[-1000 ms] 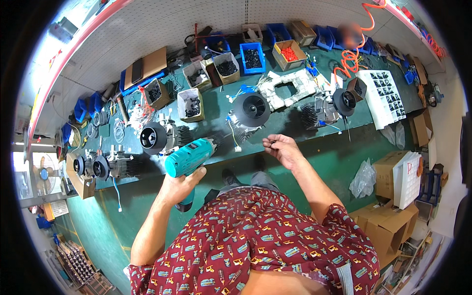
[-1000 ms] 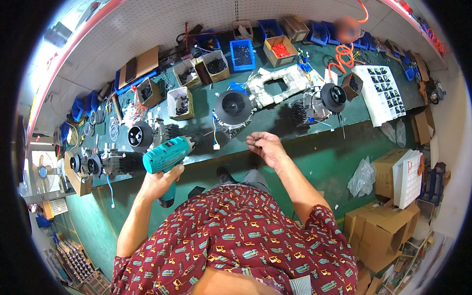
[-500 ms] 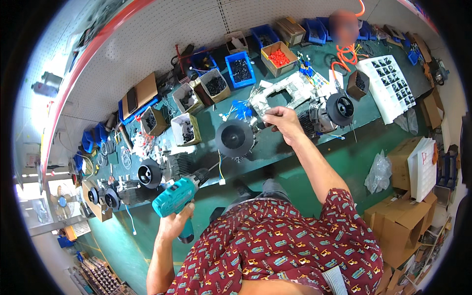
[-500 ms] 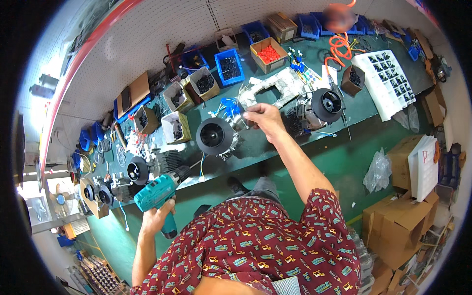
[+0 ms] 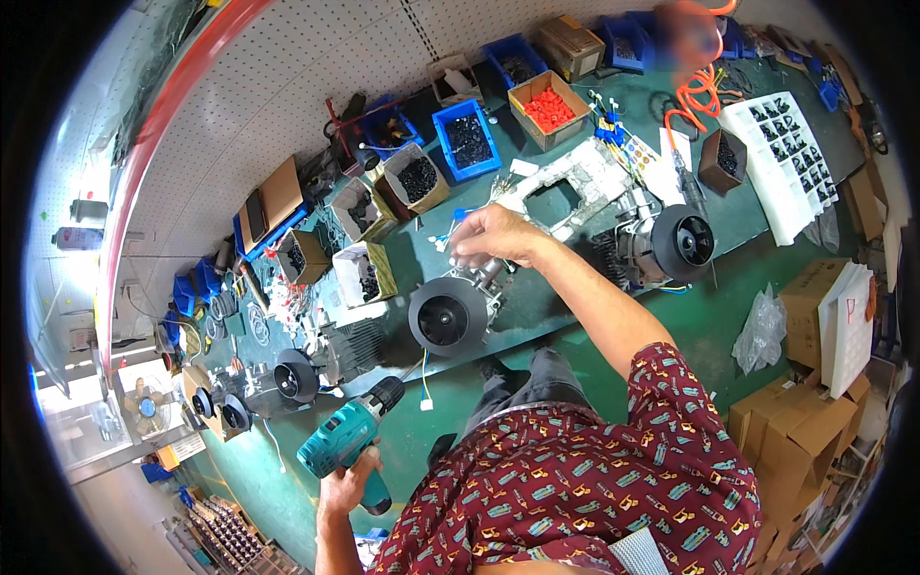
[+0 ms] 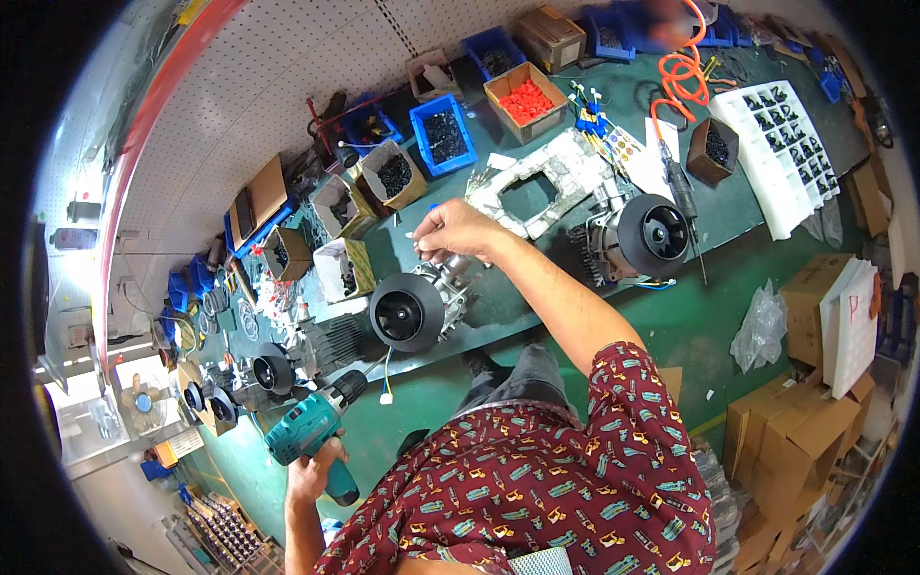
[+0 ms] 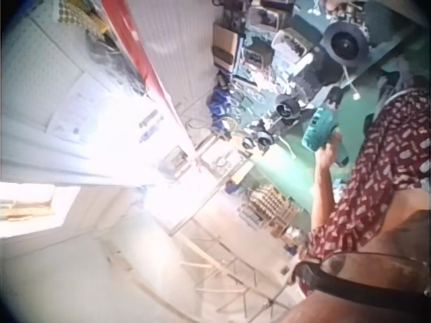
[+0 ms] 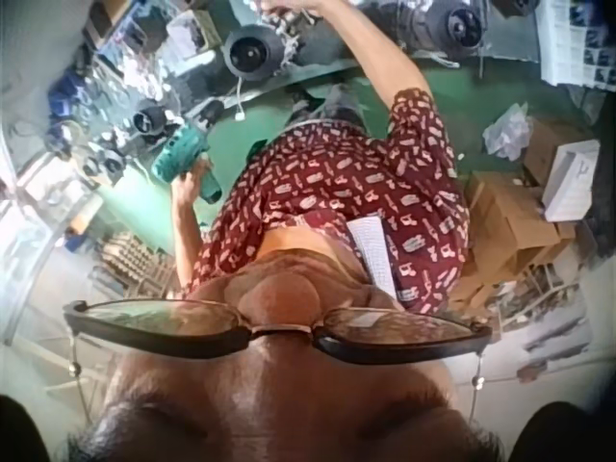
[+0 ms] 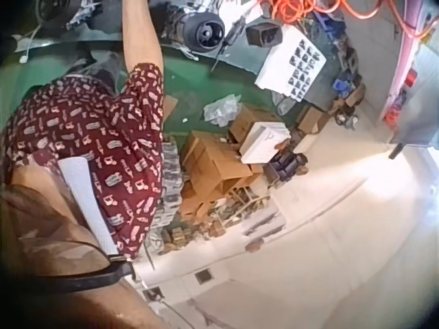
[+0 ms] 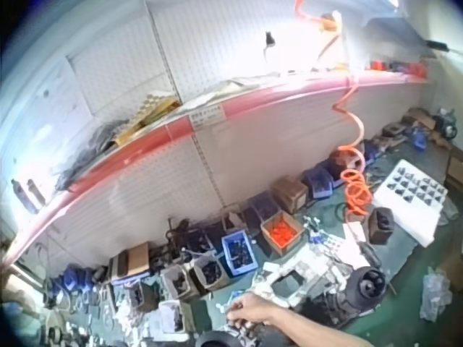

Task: The person assembles small electromechanical components on a workbench. They handle cylindrical motor-like parts and use a cordless drill to fasten screws, then place the assembled units on the table.

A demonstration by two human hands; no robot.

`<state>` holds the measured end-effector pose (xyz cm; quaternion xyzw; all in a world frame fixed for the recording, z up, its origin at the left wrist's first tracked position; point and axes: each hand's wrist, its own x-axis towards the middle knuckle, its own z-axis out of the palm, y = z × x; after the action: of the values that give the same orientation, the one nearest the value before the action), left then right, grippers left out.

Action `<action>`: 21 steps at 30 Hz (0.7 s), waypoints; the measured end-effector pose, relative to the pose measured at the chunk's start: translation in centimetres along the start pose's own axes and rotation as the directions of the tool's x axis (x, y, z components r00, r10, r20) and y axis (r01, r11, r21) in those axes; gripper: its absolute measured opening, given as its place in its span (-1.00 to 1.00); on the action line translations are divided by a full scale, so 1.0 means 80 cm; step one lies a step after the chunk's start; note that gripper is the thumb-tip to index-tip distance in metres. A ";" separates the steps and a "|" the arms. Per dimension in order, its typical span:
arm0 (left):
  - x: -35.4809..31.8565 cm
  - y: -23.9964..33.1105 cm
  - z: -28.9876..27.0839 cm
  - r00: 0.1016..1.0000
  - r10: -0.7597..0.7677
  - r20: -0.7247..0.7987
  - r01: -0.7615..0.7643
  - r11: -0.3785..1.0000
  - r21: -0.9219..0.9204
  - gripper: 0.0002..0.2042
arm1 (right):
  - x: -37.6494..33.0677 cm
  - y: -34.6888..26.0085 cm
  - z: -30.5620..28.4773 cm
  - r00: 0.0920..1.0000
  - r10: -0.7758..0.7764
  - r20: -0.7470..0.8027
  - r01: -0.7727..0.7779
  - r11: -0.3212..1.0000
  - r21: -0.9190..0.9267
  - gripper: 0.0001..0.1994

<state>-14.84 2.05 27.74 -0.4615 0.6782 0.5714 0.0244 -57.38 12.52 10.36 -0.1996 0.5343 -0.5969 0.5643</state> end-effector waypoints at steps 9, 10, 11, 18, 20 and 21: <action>-0.004 0.007 0.007 0.997 -0.058 -0.042 0.058 0.998 -0.017 -0.73 | 0.021 0.003 0.000 0.989 0.059 0.134 -0.043 0.992 -0.119 -0.72; -0.004 0.009 0.008 0.997 -0.054 -0.049 0.053 0.998 -0.026 -0.73 | 0.030 0.016 -0.005 0.986 0.023 0.162 -0.004 0.994 -0.112 -0.69; -0.005 0.009 0.010 0.997 -0.052 -0.061 0.050 0.998 -0.037 -0.73 | 0.031 0.012 -0.002 0.984 0.032 0.176 -0.015 0.995 -0.097 -0.67; -0.005 -0.005 -0.002 0.995 -0.074 -0.069 0.072 0.997 -0.032 -0.71 | 0.031 -0.003 0.010 0.977 0.128 0.174 -0.087 0.971 -0.224 -0.68; -0.007 -0.002 0.003 0.994 -0.061 -0.090 0.058 0.998 -0.036 -0.71 | 0.029 -0.010 0.015 0.979 0.119 0.167 -0.072 0.962 -0.265 -0.68; -0.007 0.000 0.006 0.993 -0.055 -0.101 0.051 0.998 -0.039 -0.72 | 0.027 -0.014 0.019 0.984 0.102 0.148 -0.057 0.959 -0.278 -0.71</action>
<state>-14.74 2.80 27.87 -0.5082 0.6557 0.5584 -0.0033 -57.26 9.73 11.08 -0.3011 0.5719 -0.4763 0.5962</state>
